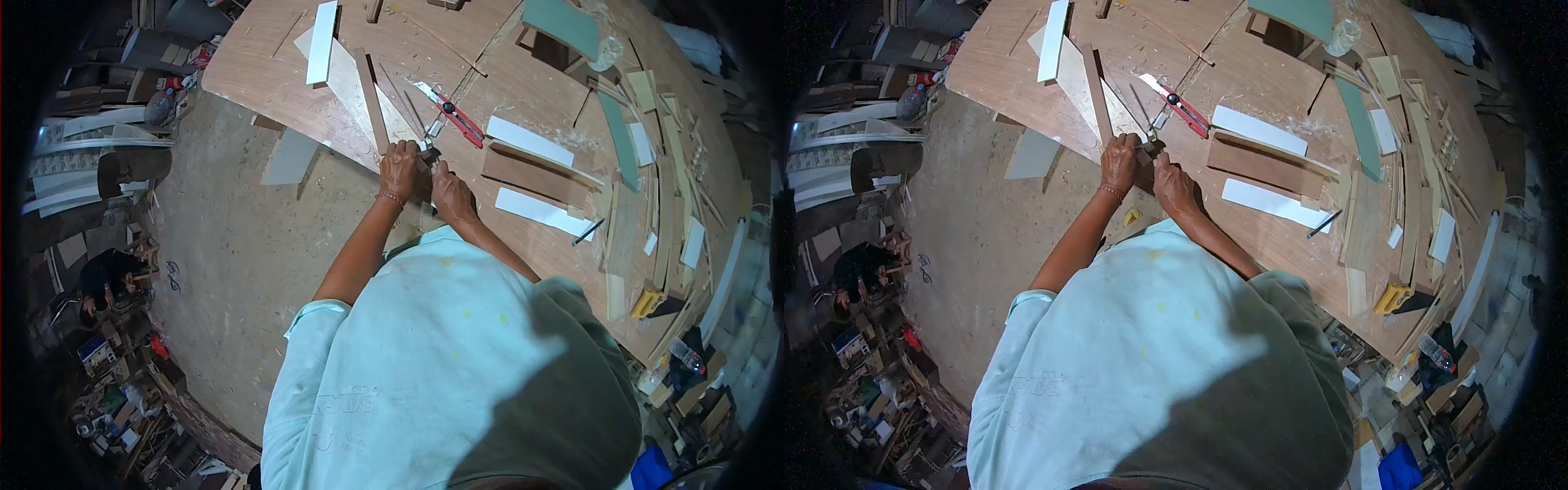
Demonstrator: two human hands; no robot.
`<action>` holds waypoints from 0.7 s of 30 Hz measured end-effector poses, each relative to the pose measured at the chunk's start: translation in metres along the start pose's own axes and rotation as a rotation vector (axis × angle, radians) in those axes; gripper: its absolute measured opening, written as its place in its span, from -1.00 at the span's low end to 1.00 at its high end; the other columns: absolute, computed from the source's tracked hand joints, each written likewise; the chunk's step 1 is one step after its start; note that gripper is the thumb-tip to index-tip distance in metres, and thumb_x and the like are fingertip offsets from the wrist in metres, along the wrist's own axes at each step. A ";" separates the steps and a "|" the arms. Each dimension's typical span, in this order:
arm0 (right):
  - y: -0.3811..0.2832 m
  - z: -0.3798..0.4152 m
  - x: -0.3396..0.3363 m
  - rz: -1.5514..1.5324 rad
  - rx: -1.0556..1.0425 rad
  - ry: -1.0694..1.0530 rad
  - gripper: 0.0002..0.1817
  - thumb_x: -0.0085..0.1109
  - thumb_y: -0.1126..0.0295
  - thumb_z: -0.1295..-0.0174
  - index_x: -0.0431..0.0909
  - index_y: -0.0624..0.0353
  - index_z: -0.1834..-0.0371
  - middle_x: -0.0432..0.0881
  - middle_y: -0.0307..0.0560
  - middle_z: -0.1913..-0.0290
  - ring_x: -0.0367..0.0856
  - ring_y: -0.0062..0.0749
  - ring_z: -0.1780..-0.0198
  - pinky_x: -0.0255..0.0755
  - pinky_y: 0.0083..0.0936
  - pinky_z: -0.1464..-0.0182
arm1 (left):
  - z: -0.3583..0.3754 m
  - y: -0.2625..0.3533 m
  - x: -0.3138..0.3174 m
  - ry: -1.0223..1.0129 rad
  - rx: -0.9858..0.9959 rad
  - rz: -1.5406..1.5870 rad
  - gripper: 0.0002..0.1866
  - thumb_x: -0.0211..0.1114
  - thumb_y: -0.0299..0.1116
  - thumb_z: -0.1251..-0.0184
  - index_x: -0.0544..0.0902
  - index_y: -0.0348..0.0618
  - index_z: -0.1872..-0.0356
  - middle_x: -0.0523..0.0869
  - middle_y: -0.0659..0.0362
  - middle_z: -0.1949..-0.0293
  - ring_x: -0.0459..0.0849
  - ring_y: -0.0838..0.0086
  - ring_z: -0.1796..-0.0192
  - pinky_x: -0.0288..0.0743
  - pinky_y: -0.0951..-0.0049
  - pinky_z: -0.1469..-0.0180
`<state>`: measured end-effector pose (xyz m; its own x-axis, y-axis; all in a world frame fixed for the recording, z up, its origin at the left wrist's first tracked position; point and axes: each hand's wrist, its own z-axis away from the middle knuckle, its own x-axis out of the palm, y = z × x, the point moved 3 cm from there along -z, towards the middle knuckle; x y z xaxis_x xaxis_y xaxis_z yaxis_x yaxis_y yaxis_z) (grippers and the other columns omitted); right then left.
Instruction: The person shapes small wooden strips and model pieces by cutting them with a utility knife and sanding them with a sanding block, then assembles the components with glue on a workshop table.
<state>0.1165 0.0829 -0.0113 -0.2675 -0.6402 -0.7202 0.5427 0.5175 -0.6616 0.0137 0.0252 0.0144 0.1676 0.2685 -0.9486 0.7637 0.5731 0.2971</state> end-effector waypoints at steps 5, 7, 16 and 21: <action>-0.001 -0.001 -0.002 -0.026 -0.021 0.032 -0.79 -0.30 0.27 -0.24 0.25 0.18 0.36 0.48 0.25 0.61 0.51 0.16 0.43 0.37 -0.08 0.44 | 0.000 -0.003 0.004 0.029 0.065 -0.001 -0.87 0.14 -0.45 0.16 0.45 -0.17 0.50 0.49 0.10 0.44 0.49 0.29 0.32 0.39 0.35 0.32; -0.002 -0.001 -0.002 -0.024 -0.037 0.034 -0.80 -0.30 0.28 -0.24 0.24 0.18 0.35 0.48 0.26 0.61 0.51 0.16 0.43 0.36 -0.07 0.45 | -0.002 -0.001 -0.001 0.056 0.094 -0.004 -0.88 0.14 -0.45 0.17 0.46 -0.17 0.51 0.48 0.09 0.45 0.48 0.28 0.33 0.38 0.35 0.31; -0.004 0.000 -0.005 -0.010 -0.009 -0.015 -0.78 -0.31 0.26 -0.24 0.21 0.21 0.32 0.50 0.31 0.53 0.49 0.22 0.39 0.36 -0.05 0.39 | -0.002 0.001 -0.002 -0.005 0.087 -0.099 -0.89 0.12 -0.42 0.11 0.48 -0.18 0.50 0.48 0.09 0.43 0.48 0.31 0.31 0.35 0.38 0.27; -0.004 -0.001 -0.004 -0.023 -0.007 -0.019 -0.77 -0.32 0.26 -0.25 0.21 0.23 0.31 0.51 0.30 0.51 0.49 0.24 0.38 0.37 -0.04 0.37 | -0.003 -0.001 0.001 0.096 0.159 -0.040 -0.82 0.12 -0.46 0.10 0.48 -0.22 0.38 0.51 0.08 0.41 0.49 0.29 0.31 0.37 0.36 0.30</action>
<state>0.1146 0.0838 -0.0055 -0.2645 -0.6627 -0.7006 0.5312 0.5062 -0.6794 0.0111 0.0268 0.0134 0.0809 0.3247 -0.9423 0.8589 0.4569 0.2312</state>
